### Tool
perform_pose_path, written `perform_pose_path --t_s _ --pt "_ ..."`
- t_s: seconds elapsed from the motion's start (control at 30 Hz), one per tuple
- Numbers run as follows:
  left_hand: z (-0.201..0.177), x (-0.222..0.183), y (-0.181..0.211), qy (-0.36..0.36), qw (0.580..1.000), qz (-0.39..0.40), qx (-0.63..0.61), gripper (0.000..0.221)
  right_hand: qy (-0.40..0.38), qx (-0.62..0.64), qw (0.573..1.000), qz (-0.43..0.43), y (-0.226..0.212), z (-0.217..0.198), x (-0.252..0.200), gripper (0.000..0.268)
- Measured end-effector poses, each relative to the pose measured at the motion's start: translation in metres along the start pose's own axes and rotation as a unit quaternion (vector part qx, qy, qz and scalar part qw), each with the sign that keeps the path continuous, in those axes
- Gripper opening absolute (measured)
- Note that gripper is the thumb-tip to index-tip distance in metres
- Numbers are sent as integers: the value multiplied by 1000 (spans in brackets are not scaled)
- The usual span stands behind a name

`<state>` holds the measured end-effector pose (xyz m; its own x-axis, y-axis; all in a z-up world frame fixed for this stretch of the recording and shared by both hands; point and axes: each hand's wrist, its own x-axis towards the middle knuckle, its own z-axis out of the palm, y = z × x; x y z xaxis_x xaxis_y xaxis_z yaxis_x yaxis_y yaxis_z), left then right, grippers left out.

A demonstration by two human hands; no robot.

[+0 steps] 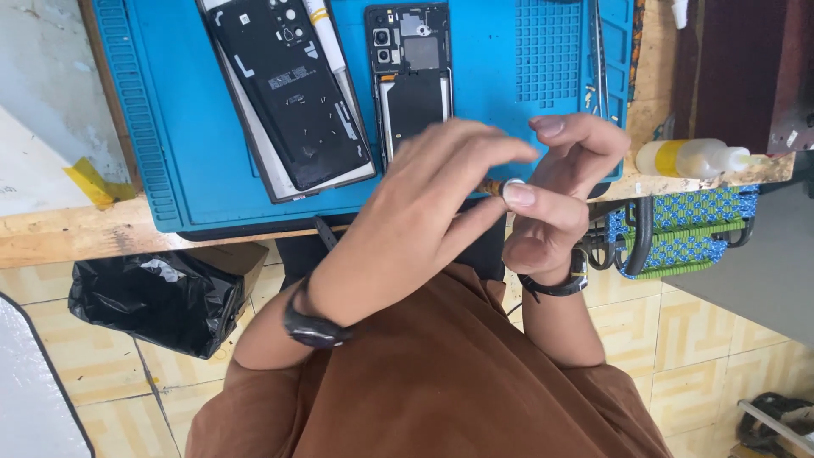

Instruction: Using a precision screwdriver to remove or install screws on the internal components of a disassembled smartphone on a repair bench.

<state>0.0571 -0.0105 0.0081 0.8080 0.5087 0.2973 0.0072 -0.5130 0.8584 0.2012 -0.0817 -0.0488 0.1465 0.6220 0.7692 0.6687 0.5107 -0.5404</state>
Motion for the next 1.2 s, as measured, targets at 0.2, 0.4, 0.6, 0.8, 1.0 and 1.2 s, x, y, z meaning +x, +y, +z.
perform_pose_path --t_s 0.2,0.4,0.6,0.8,1.0,1.2 --pt "13 -2 -7 105 986 -22 128 19 -21 36 999 -10 2 2 -6 37" --pt "21 -26 -1 -16 995 -69 -74 45 60 48 997 -9 4 8 -2 29" --pt "35 -58 16 178 972 -127 -85 27 74 44 996 25 -1 10 -1 17" --pt "45 -52 -3 47 992 -115 7 74 37 38 998 -35 8 8 -3 32" --pt "48 -72 -3 196 971 -132 -22 51 -16 40 999 -14 6 2 -4 56" --pt "27 -59 -4 169 967 -120 147 51 -60 219 972 67 -8 2 2 51"
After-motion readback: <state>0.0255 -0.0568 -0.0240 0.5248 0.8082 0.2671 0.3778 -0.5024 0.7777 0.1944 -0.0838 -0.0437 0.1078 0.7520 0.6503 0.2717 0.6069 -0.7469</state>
